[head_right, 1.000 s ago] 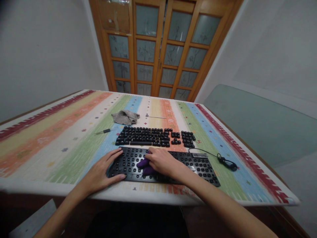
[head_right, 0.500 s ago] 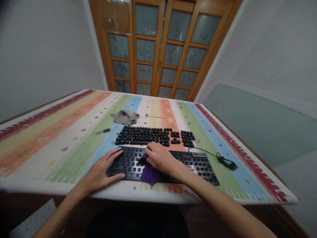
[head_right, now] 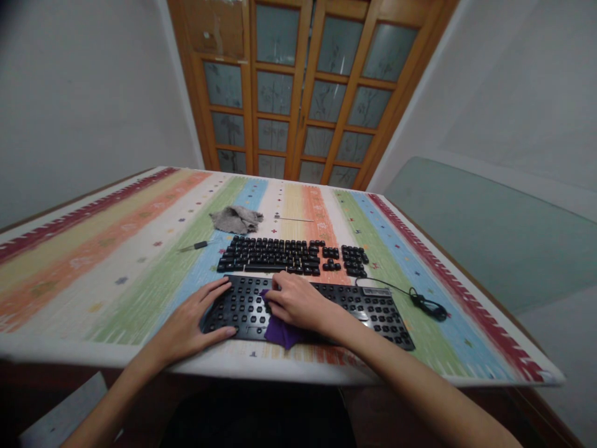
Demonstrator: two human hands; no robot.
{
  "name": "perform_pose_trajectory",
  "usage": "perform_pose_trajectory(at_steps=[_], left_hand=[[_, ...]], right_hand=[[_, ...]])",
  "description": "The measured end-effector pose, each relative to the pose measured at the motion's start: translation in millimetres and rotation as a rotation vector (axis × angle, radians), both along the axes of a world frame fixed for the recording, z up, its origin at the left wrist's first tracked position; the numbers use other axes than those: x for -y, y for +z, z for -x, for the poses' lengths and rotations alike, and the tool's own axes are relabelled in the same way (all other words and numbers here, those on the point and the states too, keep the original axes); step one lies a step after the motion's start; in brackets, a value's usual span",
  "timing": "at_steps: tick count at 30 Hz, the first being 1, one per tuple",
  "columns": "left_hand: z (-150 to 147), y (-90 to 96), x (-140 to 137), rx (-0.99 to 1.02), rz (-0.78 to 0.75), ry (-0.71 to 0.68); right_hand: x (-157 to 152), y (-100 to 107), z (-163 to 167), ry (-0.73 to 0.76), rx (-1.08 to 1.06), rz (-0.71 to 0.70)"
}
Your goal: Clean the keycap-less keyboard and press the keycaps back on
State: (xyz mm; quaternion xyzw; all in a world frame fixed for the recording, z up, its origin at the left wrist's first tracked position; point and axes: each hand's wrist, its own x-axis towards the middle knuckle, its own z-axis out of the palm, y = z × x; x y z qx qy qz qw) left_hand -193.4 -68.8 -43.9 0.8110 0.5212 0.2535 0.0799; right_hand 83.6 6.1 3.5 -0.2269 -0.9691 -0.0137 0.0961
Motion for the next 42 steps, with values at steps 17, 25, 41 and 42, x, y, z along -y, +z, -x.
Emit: perform_pose_trajectory(at_steps=[17,25,41,42], left_hand=[[0.1,-3.5,-1.7,-0.007,-0.019,-0.001],[0.3,-2.1,-1.4,0.002,-0.027,-0.002],[-0.1,-0.2,0.3,-0.021,0.012,0.013],[-0.4,0.1,0.4,-0.020,0.013,0.012]], right_hand=[[9.4,4.6,10.4,-0.110,0.017,0.171],[6.7,-2.8,0.4,-0.109,-0.051,0.154],[6.4,1.2,-22.1,-0.138,-0.026,0.174],[6.7,2.0,-22.8,-0.152,-0.022,0.175]])
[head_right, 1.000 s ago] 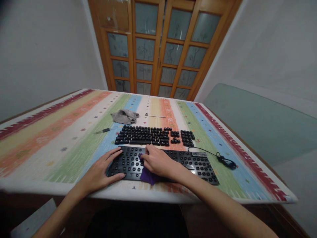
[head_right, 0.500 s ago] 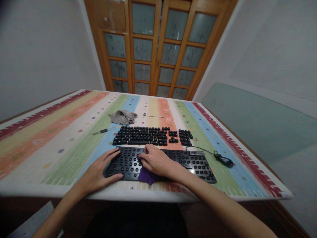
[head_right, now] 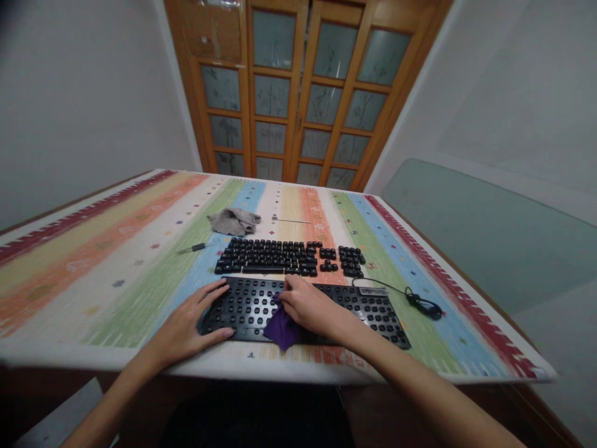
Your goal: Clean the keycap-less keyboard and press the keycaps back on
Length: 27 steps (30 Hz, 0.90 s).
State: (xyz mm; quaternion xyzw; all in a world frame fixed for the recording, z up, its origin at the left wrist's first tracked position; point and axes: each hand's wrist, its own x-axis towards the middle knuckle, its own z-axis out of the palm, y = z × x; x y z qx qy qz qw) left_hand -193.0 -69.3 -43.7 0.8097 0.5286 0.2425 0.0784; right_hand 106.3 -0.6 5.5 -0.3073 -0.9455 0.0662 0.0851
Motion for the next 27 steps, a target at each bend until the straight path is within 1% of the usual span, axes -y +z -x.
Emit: perform_pose_trajectory(at_steps=[8,14,19,27], left_hand=[[0.3,-0.1,0.1,0.016,-0.005,-0.005],[0.7,-1.1,-0.5,0.018,0.001,-0.006],[0.7,-0.8,-0.7,0.036,-0.019,-0.008],[0.8,-0.6,-0.7,0.018,-0.017,-0.002]], right_hand=[[4.0,-2.2,-8.3,-0.046,-0.054,0.050],[7.0,-5.0,-12.8,-0.120,-0.087,0.027],[6.4,-1.0,-25.5,-0.150,-0.048,0.015],[7.3,6.9,-58.5,-0.196,0.066,0.021]])
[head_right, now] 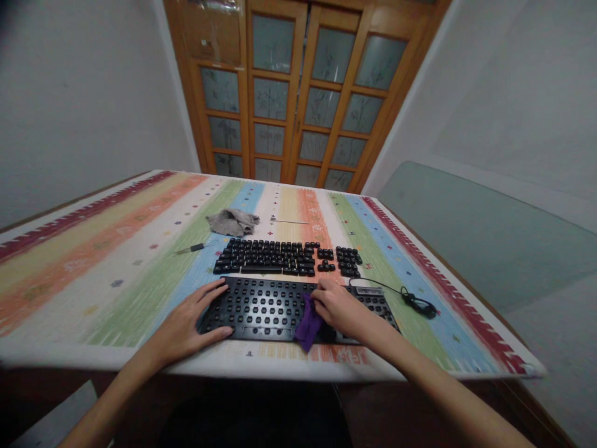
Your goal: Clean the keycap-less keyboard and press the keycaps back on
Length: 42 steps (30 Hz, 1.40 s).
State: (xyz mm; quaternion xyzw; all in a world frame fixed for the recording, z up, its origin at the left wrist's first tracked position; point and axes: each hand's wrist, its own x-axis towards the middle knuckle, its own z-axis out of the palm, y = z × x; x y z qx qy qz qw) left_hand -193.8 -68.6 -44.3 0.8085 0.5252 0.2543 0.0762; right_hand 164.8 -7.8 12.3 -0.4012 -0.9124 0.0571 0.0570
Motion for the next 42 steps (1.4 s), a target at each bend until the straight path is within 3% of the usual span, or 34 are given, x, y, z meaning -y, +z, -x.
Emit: perform_pose_trajectory(at_steps=[6,11,14,16,21,32,42], left_hand=[[0.5,-1.3,-0.7,-0.001,-0.014,-0.003],[1.0,-1.0,-0.8,-0.004,-0.018,-0.006],[1.1,-0.7,-0.6,-0.008,-0.011,-0.005],[1.2,-0.9,-0.4,-0.012,-0.002,-0.003],[1.4,-2.4,-0.7,-0.021,-0.001,-0.003],[1.0,-1.6,-1.0,-0.029,-0.007,-0.003],[2.0,-2.1,-0.7,-0.022,-0.017,-0.002]], right_hand=[[-3.0,8.4,-18.4,-0.052,0.061,-0.027],[1.9,21.9,-7.6,0.008,-0.252,-0.379],[7.2,22.5,6.4,0.081,-0.420,-0.459],[9.8,18.1,14.1,0.130,-0.413,-0.402],[12.6,2.6,21.8,0.275,-0.117,-0.158],[10.9,-6.0,23.4,0.235,-0.056,-0.104],[19.2,-10.1,29.2,0.100,-0.041,-0.111]])
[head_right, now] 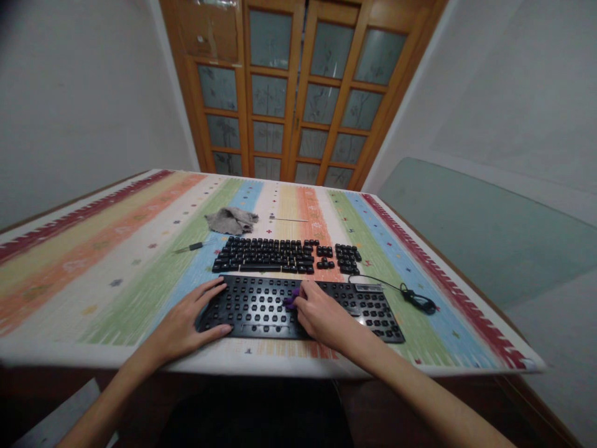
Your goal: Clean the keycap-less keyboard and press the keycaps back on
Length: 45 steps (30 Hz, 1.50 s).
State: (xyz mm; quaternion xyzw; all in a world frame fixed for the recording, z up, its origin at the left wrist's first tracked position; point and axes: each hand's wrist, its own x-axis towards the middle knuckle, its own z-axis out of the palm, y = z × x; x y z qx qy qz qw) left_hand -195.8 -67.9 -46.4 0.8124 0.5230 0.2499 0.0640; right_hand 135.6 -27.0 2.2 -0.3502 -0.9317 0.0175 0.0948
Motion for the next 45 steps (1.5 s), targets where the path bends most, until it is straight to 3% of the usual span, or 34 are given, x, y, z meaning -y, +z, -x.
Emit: perform_pose_trajectory(at_steps=[7,18,28,33,36,39,42,45], left_hand=[[-0.5,-1.1,-0.1,-0.004,0.011,0.001],[-1.0,-0.7,-0.6,-0.003,0.007,0.003],[-0.7,0.4,-0.4,0.005,0.011,0.004],[-1.2,0.8,-0.1,0.010,0.009,0.006],[-1.1,1.2,0.0,0.011,0.002,0.002],[-0.7,1.2,-0.5,0.003,0.005,0.000],[-0.3,0.8,-1.1,0.000,0.007,0.002],[-0.3,0.3,-1.5,-0.003,0.012,0.008]], right_hand=[[5.1,-6.8,0.8,-0.114,-0.075,0.025],[3.9,-18.4,-2.4,-0.006,-0.266,0.061],[12.0,-19.5,3.8,-0.135,-0.205,-0.046],[10.5,-19.5,0.2,-0.200,-0.204,-0.002],[3.7,-14.6,-8.5,-0.281,-0.215,0.035],[-3.7,-3.4,-20.3,-0.346,-0.245,-0.028],[-6.5,10.0,-28.2,-0.289,-0.292,-0.095],[-3.8,16.5,-28.5,-0.112,-0.288,-0.046]])
